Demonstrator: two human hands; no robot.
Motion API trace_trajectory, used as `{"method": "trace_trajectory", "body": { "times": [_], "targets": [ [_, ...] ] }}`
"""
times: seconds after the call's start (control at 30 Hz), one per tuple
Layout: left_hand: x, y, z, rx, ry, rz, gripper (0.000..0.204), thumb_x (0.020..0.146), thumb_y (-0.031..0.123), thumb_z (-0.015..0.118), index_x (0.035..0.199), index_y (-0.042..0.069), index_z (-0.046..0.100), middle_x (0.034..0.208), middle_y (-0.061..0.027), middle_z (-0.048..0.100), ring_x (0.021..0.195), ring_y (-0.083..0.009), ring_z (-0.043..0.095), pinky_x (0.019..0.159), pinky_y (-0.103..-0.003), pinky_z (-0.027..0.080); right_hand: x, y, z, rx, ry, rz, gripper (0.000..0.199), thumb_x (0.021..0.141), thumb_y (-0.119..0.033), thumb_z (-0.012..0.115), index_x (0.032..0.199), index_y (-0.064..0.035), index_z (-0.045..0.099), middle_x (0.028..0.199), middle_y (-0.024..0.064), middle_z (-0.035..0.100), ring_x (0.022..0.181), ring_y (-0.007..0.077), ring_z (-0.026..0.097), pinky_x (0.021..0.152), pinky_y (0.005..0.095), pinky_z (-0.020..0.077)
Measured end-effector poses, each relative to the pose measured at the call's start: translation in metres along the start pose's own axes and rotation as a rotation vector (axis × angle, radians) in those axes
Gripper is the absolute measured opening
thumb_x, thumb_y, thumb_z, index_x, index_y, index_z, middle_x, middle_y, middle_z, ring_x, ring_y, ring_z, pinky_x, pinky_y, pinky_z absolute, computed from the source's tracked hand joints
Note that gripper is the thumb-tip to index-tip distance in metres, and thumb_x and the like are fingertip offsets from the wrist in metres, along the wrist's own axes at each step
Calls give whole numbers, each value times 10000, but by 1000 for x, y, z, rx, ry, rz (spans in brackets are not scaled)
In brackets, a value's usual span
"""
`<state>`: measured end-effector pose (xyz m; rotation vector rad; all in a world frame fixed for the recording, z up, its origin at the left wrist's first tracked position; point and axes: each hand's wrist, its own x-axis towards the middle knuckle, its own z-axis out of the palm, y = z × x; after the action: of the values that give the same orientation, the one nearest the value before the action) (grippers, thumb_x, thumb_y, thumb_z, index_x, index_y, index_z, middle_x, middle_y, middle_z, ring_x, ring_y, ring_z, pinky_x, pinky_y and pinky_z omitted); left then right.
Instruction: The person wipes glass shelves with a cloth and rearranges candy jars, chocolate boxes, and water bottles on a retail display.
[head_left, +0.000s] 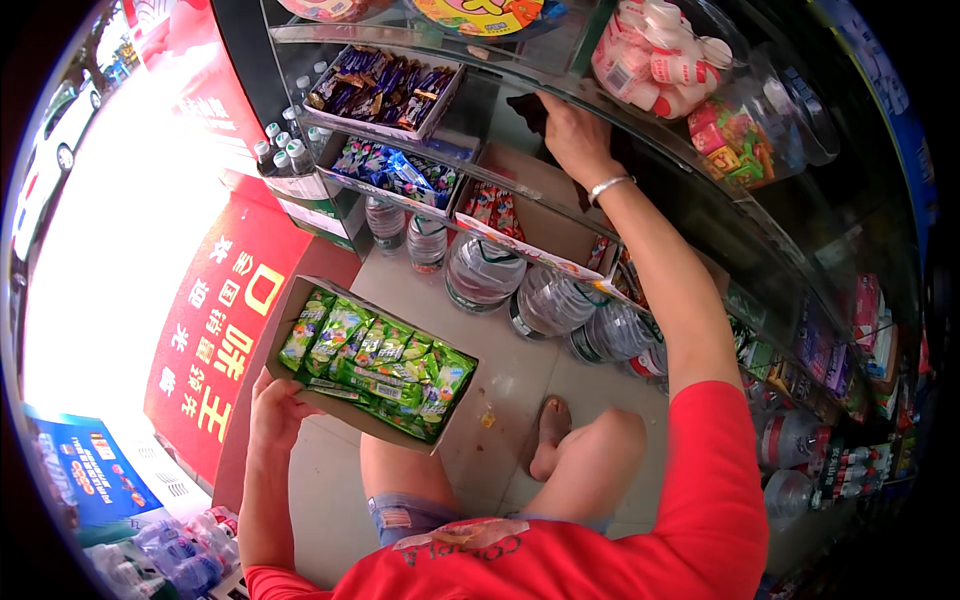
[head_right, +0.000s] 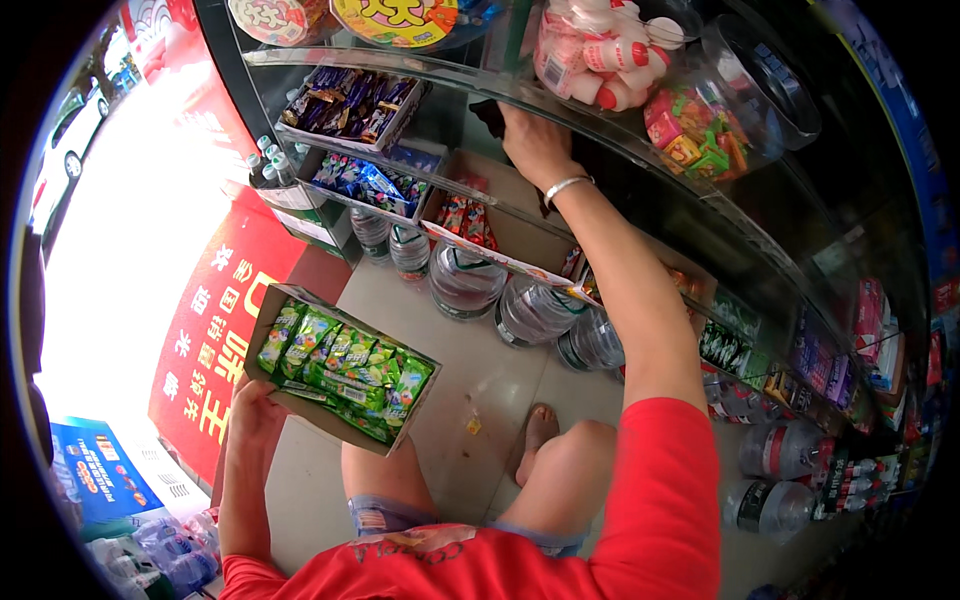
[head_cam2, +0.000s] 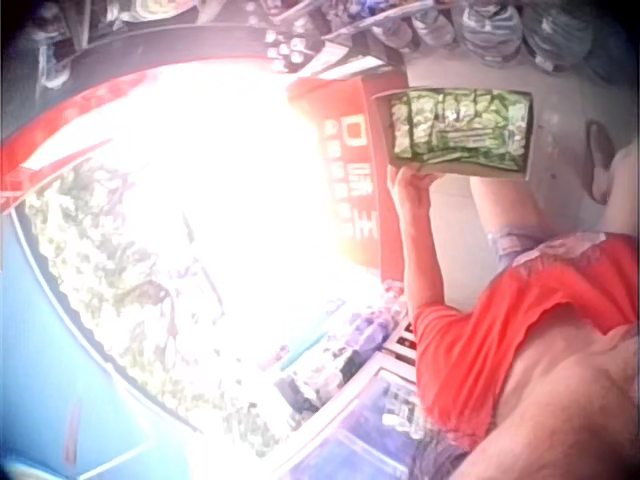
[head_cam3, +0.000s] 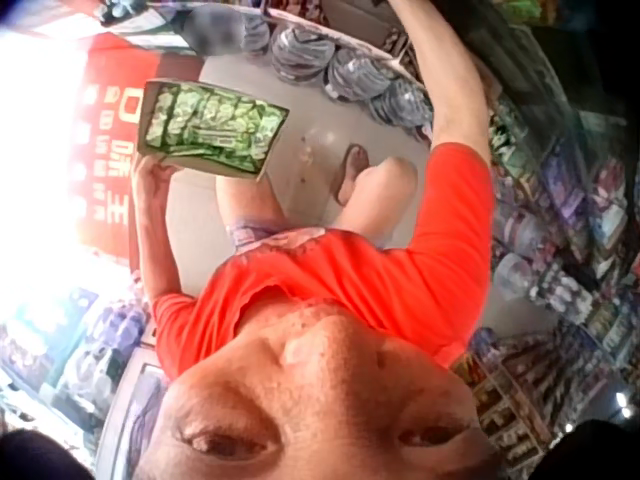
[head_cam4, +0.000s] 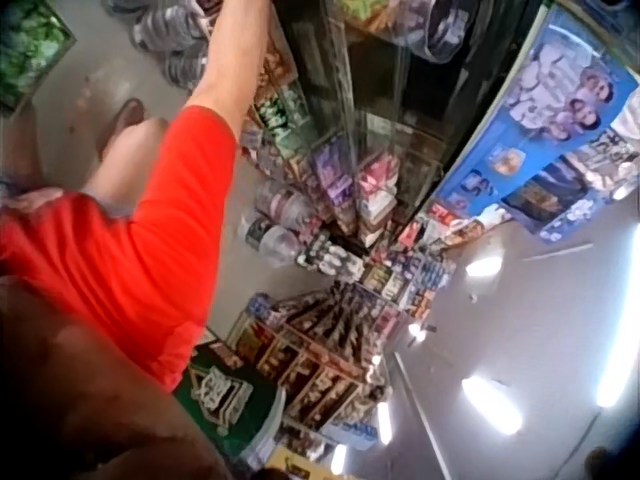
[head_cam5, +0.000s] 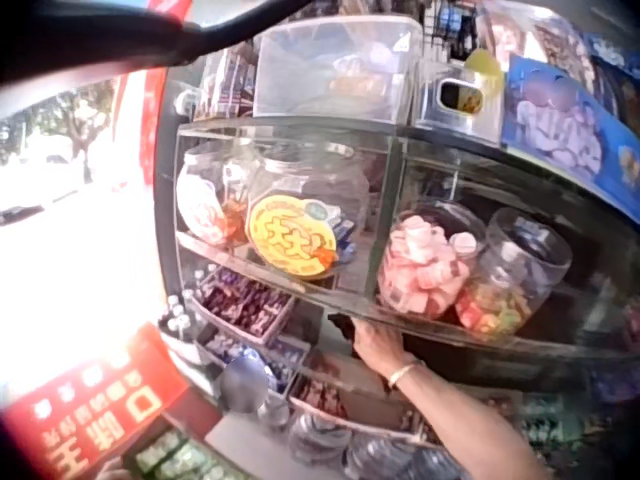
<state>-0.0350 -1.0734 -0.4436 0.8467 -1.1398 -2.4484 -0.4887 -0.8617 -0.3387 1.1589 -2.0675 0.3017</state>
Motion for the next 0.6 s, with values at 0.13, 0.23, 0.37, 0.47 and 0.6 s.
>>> {"method": "trace_trajectory", "body": {
  "times": [0.13,0.23,0.37,0.47,0.6],
  "targets": [
    [-3,-3,16,44,46,12,460,780,-30,396,1233,-70,463,1058,-223,633,771,-333,695,572,-413,626,30,-4,15,176,152,-233,423,848,-43,562,1266,-107,552,1054,168,649,994,393,590,825,461,485],
    [0,-10,17,80,30,0,472,778,-27,398,1244,-64,463,1067,-217,632,791,-331,695,586,-416,627,43,-20,27,211,-179,-155,424,884,-145,574,1301,-101,513,1166,164,607,1073,370,563,867,450,473],
    [-2,-11,36,137,11,-5,472,779,-22,390,1243,-45,477,1076,-170,623,828,-272,680,601,-365,606,27,-15,24,383,-235,-170,377,844,-137,578,1217,-80,587,1245,137,572,1092,333,565,927,412,463],
    [-1,-13,48,135,49,-2,487,775,-28,394,1257,-50,461,1084,-192,622,810,-297,686,597,-384,615,-8,5,0,465,-168,-326,375,787,-65,565,1156,-71,632,1233,113,583,1083,322,572,964,397,446],
    [2,-13,48,155,-6,-3,497,774,-31,397,1267,-55,447,1090,-212,623,788,-324,692,594,-403,624,-71,44,-71,657,-318,-87,386,743,-22,557,1114,-56,653,1152,105,626,1055,272,586,971,362,438]
  ]
}}
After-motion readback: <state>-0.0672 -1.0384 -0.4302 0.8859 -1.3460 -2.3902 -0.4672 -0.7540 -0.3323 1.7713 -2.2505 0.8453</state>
